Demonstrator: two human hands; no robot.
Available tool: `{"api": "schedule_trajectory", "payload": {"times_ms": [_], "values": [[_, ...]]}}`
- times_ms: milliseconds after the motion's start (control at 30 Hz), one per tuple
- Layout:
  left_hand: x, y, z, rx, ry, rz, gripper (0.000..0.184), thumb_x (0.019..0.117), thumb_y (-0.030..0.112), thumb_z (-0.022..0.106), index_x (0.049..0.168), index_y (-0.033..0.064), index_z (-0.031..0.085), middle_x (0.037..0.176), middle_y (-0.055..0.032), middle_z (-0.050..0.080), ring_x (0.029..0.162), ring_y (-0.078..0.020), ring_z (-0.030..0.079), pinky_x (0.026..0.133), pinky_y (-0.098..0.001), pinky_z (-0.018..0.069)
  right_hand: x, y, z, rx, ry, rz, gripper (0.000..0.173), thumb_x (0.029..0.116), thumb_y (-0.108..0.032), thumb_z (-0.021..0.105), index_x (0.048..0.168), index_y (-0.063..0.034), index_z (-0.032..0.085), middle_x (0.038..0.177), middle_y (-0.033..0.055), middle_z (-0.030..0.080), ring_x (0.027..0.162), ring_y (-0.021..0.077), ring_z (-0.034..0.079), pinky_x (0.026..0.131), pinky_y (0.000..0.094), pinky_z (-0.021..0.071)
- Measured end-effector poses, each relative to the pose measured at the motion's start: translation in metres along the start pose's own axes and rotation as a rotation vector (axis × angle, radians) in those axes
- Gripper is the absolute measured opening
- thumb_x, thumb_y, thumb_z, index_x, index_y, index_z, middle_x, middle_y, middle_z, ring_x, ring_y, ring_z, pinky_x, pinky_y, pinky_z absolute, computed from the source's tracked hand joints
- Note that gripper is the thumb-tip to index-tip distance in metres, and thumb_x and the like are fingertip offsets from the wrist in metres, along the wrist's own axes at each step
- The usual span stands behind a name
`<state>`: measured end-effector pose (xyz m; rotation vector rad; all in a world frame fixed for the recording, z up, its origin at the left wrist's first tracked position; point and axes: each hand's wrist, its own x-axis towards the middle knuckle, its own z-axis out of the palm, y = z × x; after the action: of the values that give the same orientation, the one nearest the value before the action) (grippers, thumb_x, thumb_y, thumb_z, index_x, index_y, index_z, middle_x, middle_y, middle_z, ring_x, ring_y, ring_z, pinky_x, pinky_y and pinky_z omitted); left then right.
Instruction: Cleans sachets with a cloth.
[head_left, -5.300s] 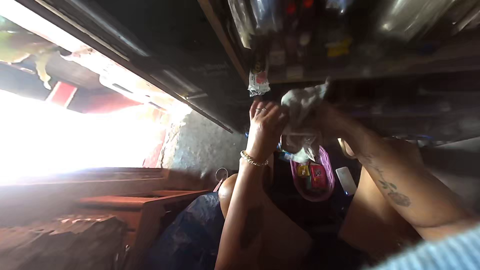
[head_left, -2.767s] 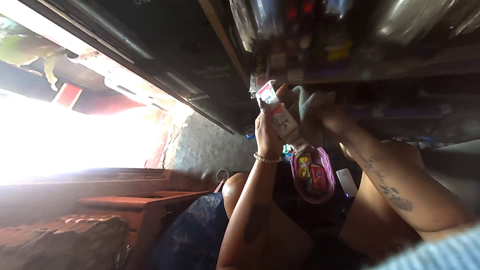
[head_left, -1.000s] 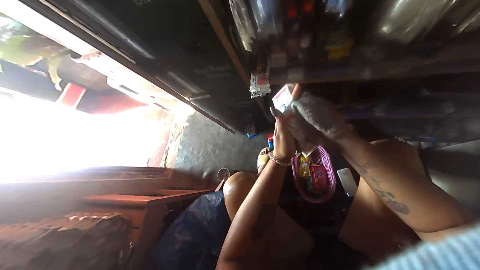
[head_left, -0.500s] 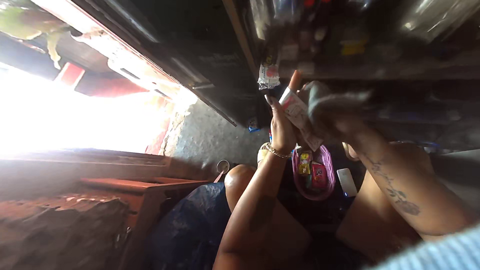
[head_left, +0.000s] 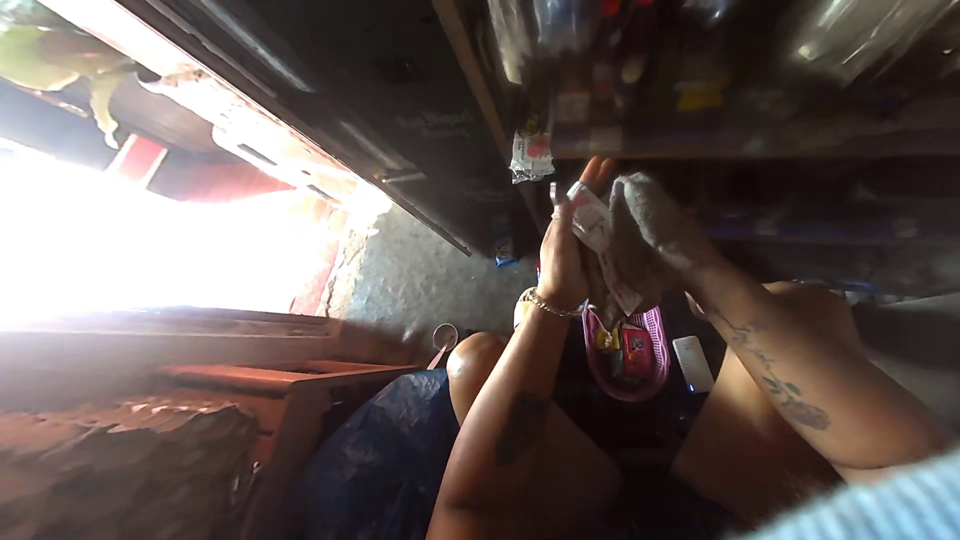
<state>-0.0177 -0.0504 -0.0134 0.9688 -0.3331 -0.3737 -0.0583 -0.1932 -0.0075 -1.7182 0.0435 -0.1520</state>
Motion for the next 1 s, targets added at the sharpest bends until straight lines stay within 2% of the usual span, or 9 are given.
{"api": "schedule_trajectory", "payload": {"times_ms": [100, 200, 333, 500, 633, 767, 833, 900, 1000], "values": [[-0.001, 0.002, -0.001, 0.067, 0.002, 0.027, 0.046, 0.1105, 0.019, 0.033, 0.152, 0.0032, 0.044, 0.151, -0.0086, 0.054, 0.135, -0.0156, 0.054, 0.111, -0.0338, 0.0464, 0.007, 0.014, -0.004, 0.022, -0.030, -0.022, 0.033, 0.1047, -0.015, 0.054, 0.135, -0.0034, 0.059, 0.124, 0.0050, 0.065, 0.110, 0.0025, 0.061, 0.097, 0.0224, 0.0513], [0.000, 0.002, -0.001, 0.093, 0.019, 0.075, 0.047, 0.1119, 0.019, 0.025, 0.148, -0.0025, 0.048, 0.148, -0.0129, 0.056, 0.137, -0.0203, 0.053, 0.116, -0.0369, 0.0435, 0.001, 0.013, -0.007, 0.119, -0.078, 0.121, 0.023, 0.1025, -0.010, 0.055, 0.123, -0.0014, 0.060, 0.100, 0.0045, 0.066, 0.086, 0.0041, 0.063, 0.077, 0.0240, 0.0560], [0.001, 0.004, -0.001, 0.085, 0.091, 0.077, 0.058, 0.1130, 0.030, 0.012, 0.147, -0.0022, 0.047, 0.145, -0.0131, 0.058, 0.134, -0.0220, 0.057, 0.114, -0.0371, 0.0453, -0.009, -0.009, -0.010, 0.174, -0.132, 0.156, 0.018, 0.1042, -0.005, 0.048, 0.120, -0.0032, 0.056, 0.094, -0.0029, 0.060, 0.082, -0.0047, 0.059, 0.074, 0.0144, 0.0522], [-0.005, -0.001, 0.001, 0.106, -0.001, 0.075, 0.050, 0.1130, 0.027, 0.025, 0.139, -0.0010, 0.057, 0.142, -0.0137, 0.061, 0.132, -0.0231, 0.059, 0.112, -0.0398, 0.0478, -0.002, 0.004, -0.001, 0.133, -0.082, 0.145, 0.019, 0.1002, -0.005, 0.057, 0.118, -0.0010, 0.062, 0.096, 0.0021, 0.064, 0.084, 0.0006, 0.060, 0.076, 0.0196, 0.0535], [-0.010, -0.007, 0.004, 0.142, 0.033, 0.032, 0.048, 0.1110, 0.027, 0.025, 0.131, 0.0057, 0.063, 0.132, -0.0066, 0.067, 0.121, -0.0157, 0.063, 0.103, -0.0369, 0.0526, -0.005, -0.003, 0.002, 0.172, -0.022, 0.181, 0.015, 0.0993, -0.002, 0.056, 0.114, -0.0034, 0.059, 0.091, -0.0022, 0.061, 0.080, -0.0031, 0.059, 0.073, 0.0161, 0.0527], [-0.007, -0.004, 0.000, 0.139, -0.014, 0.074, 0.055, 0.1113, 0.025, 0.018, 0.144, -0.0020, 0.053, 0.147, -0.0147, 0.056, 0.136, -0.0239, 0.054, 0.114, -0.0411, 0.0444, 0.000, 0.003, -0.001, 0.062, -0.083, 0.098, 0.014, 0.0971, -0.002, 0.060, 0.111, -0.0018, 0.063, 0.090, 0.0006, 0.064, 0.080, -0.0002, 0.061, 0.074, 0.0190, 0.0539], [-0.005, 0.002, 0.000, 0.124, 0.014, 0.090, 0.056, 0.1118, 0.025, 0.015, 0.148, -0.0015, 0.049, 0.149, -0.0141, 0.055, 0.136, -0.0227, 0.054, 0.114, -0.0390, 0.0448, 0.002, 0.001, -0.003, 0.037, -0.143, 0.048, 0.014, 0.0953, 0.000, 0.062, 0.109, -0.0004, 0.065, 0.090, 0.0023, 0.065, 0.081, 0.0014, 0.061, 0.074, 0.0210, 0.0538], [-0.003, 0.006, -0.002, 0.109, 0.052, 0.100, 0.056, 0.1114, 0.025, 0.014, 0.149, -0.0005, 0.046, 0.151, -0.0125, 0.053, 0.136, -0.0218, 0.055, 0.114, -0.0376, 0.0451, -0.002, -0.007, -0.002, 0.132, -0.186, 0.038, 0.013, 0.0978, 0.001, 0.055, 0.108, -0.0049, 0.062, 0.088, -0.0056, 0.062, 0.079, -0.0062, 0.059, 0.072, 0.0137, 0.0523], [0.001, 0.010, -0.008, 0.062, 0.084, 0.097, 0.056, 0.1118, 0.027, 0.012, 0.152, 0.0035, 0.043, 0.155, -0.0109, 0.049, 0.137, -0.0226, 0.054, 0.110, -0.0396, 0.0478, -0.002, -0.009, 0.001, 0.253, -0.261, 0.118, 0.016, 0.1027, -0.002, 0.049, 0.112, -0.0051, 0.061, 0.089, -0.0041, 0.062, 0.079, -0.0037, 0.060, 0.072, 0.0158, 0.0534]]}}
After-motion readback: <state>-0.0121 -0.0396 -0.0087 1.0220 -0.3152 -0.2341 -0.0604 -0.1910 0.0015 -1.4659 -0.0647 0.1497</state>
